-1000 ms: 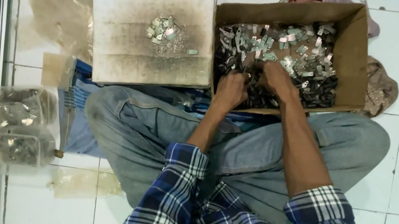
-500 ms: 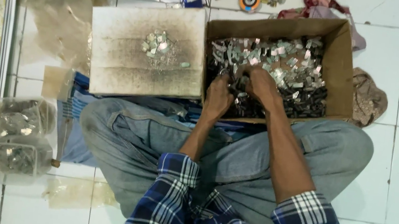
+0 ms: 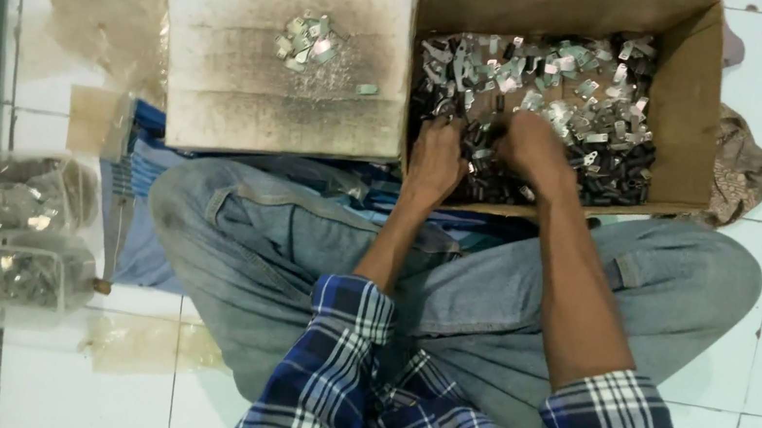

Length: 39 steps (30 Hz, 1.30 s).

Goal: A person sits on the floor and sorts small metal components by picking them up from a board and placing them into a cardboard box.

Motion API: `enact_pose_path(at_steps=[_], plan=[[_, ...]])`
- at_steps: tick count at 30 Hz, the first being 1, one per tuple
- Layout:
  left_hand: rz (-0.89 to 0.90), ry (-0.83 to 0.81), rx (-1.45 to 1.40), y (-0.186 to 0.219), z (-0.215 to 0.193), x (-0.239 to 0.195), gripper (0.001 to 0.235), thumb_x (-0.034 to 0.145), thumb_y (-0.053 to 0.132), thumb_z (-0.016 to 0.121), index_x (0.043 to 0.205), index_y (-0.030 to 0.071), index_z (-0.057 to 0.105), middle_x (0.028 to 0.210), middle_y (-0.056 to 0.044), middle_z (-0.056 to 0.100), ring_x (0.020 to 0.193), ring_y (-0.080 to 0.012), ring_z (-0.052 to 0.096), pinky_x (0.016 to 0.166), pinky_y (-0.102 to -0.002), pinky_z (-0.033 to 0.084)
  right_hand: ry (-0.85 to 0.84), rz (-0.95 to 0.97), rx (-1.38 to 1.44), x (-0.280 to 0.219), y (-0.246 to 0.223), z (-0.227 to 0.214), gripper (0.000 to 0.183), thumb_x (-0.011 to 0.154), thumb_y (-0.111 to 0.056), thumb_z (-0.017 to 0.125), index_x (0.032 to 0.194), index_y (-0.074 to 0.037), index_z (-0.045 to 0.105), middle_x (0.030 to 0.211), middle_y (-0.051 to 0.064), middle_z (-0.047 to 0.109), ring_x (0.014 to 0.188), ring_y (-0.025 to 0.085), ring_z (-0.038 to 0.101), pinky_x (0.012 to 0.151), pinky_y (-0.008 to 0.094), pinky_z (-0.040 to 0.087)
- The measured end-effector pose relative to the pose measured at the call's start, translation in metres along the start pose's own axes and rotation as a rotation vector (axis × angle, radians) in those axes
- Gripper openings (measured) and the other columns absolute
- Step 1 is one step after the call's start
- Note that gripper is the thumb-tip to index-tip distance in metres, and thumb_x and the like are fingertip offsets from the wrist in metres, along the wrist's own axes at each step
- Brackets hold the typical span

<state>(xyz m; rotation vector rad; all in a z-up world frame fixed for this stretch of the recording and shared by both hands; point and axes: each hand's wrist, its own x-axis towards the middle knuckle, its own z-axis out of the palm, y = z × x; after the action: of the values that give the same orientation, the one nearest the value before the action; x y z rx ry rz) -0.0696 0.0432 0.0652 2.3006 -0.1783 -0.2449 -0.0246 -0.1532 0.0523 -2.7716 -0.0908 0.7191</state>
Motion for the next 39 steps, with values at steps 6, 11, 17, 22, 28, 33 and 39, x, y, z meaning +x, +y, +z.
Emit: enact_pose_path(at_steps=[6, 11, 17, 22, 28, 33, 39], plan=[[0.015, -0.049, 0.125, 0.009, -0.004, 0.001, 0.049, 0.076, 0.01, 0.079, 0.123, 0.001, 0.067, 0.124, -0.023, 0.061, 0.116, -0.044, 0.06, 0.083, -0.051, 0.063, 0.291, -0.176, -0.149, 0.032, 0.029, 0.043, 0.021, 0.093, -0.015, 0.062, 0.106, 0.0, 0.07, 0.086, 0.023, 0.072, 0.081, 0.046, 0.074, 0.058, 0.056, 0.059], [0.022, -0.047, 0.133, 0.004, 0.003, 0.003, 0.045, 0.075, 0.011, 0.08, 0.116, 0.0, 0.067, 0.118, -0.023, 0.061, 0.113, -0.0444, 0.06, 0.082, -0.053, 0.062, 0.374, -0.139, 0.012, -0.016, -0.018, -0.02, 0.03, 0.102, -0.005, 0.052, 0.128, 0.005, 0.063, 0.107, 0.033, 0.067, 0.095, 0.052, 0.068, 0.071, 0.062, 0.057], [0.006, -0.033, 0.112, -0.019, 0.029, 0.01, 0.047, 0.075, 0.015, 0.078, 0.118, 0.002, 0.066, 0.12, -0.021, 0.06, 0.114, -0.043, 0.058, 0.083, -0.054, 0.062, 0.283, -0.153, 0.048, 0.001, -0.008, -0.004, 0.033, 0.099, -0.012, 0.063, 0.129, 0.002, 0.064, 0.115, 0.032, 0.064, 0.103, 0.053, 0.065, 0.078, 0.063, 0.057], [-0.029, -0.047, 0.074, -0.011, 0.024, 0.009, 0.064, 0.078, 0.01, 0.076, 0.137, 0.0, 0.053, 0.127, -0.026, 0.058, 0.117, -0.0467, 0.059, 0.086, -0.058, 0.061, 0.158, -0.024, 0.164, 0.017, 0.002, 0.001, 0.037, 0.091, -0.022, 0.073, 0.127, -0.011, 0.072, 0.105, 0.025, 0.072, 0.104, 0.048, 0.069, 0.085, 0.058, 0.058], [0.098, -0.012, 0.345, 0.011, 0.012, 0.001, 0.061, 0.083, 0.009, 0.075, 0.14, 0.011, 0.054, 0.126, -0.022, 0.059, 0.11, -0.0422, 0.064, 0.084, -0.052, 0.059, 0.017, -0.149, 0.399, -0.017, 0.0, -0.019, 0.037, 0.088, -0.015, 0.063, 0.123, -0.014, 0.073, 0.112, 0.022, 0.074, 0.112, 0.049, 0.065, 0.092, 0.062, 0.051], [0.08, -0.041, 0.498, 0.002, 0.027, 0.0, 0.028, 0.083, 0.014, 0.068, 0.108, 0.014, 0.078, 0.125, -0.014, 0.068, 0.116, -0.037, 0.061, 0.089, -0.049, 0.049, 0.045, -0.218, 0.024, -0.023, -0.025, -0.017, 0.04, 0.084, -0.013, 0.067, 0.122, -0.005, 0.074, 0.107, 0.028, 0.074, 0.102, 0.049, 0.07, 0.089, 0.058, 0.058], [0.12, 0.044, 0.497, 0.011, 0.016, -0.007, 0.017, 0.084, 0.013, 0.069, 0.098, 0.01, 0.078, 0.119, -0.015, 0.069, 0.112, -0.0348, 0.064, 0.08, -0.042, 0.056, 0.26, -0.062, -0.133, 0.029, 0.03, 0.02, 0.022, 0.092, -0.013, 0.062, 0.107, -0.002, 0.072, 0.084, 0.02, 0.071, 0.082, 0.043, 0.074, 0.067, 0.052, 0.061]])
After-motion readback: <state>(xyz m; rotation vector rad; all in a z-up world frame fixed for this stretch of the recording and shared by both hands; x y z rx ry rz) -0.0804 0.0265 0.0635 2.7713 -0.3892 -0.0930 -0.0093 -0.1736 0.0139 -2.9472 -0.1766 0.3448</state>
